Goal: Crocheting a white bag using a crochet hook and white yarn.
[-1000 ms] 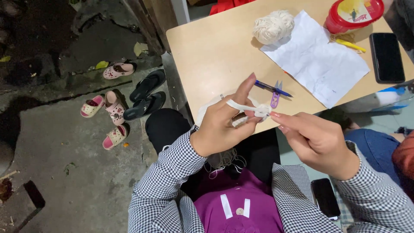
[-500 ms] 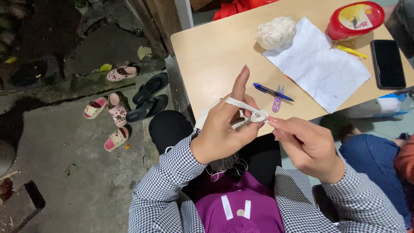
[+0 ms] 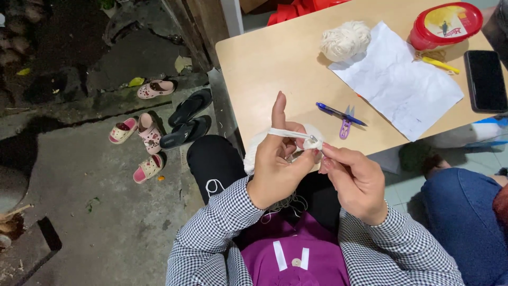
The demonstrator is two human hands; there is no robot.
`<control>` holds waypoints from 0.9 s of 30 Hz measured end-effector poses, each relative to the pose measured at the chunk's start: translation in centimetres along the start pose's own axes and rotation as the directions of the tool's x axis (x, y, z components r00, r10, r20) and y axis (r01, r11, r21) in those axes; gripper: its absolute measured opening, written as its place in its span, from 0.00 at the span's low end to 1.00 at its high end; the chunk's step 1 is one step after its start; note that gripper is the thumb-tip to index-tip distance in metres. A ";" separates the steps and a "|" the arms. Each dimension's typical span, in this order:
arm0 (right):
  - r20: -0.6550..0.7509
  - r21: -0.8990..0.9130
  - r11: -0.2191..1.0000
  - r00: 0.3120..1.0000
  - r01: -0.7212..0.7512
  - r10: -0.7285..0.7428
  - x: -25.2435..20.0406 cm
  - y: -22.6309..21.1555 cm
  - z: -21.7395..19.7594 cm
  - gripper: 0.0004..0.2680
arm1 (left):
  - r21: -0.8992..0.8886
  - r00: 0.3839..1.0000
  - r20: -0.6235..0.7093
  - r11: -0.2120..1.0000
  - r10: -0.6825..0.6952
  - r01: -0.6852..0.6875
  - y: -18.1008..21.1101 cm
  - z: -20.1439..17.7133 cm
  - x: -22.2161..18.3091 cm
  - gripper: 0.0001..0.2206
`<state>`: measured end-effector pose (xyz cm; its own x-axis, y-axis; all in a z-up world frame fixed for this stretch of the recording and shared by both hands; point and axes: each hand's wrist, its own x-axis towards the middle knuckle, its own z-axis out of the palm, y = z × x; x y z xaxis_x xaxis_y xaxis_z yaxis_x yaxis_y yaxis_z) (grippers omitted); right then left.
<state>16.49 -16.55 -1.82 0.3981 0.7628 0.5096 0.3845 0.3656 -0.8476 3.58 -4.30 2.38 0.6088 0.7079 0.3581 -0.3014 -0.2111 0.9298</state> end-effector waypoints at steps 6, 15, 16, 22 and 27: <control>0.264 -0.382 0.790 0.876 0.480 -0.404 2.1 -0.8 -2.0 0.10 | 0.085 0.980 0.193 0.996 -0.057 0.041 1.6 -1.7 1.4 0.14; 0.058 0.526 0.845 0.995 -0.102 0.084 0.3 0.3 0.5 0.09 | 0.223 0.892 0.042 0.866 0.450 -0.447 -3.3 0.9 -0.6 0.43; 0.056 0.525 0.845 0.995 -0.102 0.086 0.6 0.6 0.8 0.09 | 0.222 0.893 0.044 0.867 0.448 -0.446 -2.7 0.8 -0.3 0.43; -0.125 0.100 0.995 0.992 -0.011 0.024 0.5 -0.3 0.5 0.08 | 0.062 0.989 0.151 0.998 0.002 -0.011 0.5 -0.1 1.1 0.26; -0.146 -0.312 0.948 0.982 0.066 -0.116 -0.2 0.6 -0.5 0.09 | -0.031 0.977 0.135 0.985 -0.162 0.168 1.6 -0.1 1.7 0.50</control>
<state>17.03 -16.80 -2.35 0.4683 0.6288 0.6208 0.6507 0.2300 -0.7237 4.05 -3.41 4.47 0.7429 0.6354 0.2104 -0.2175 -0.0681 0.9737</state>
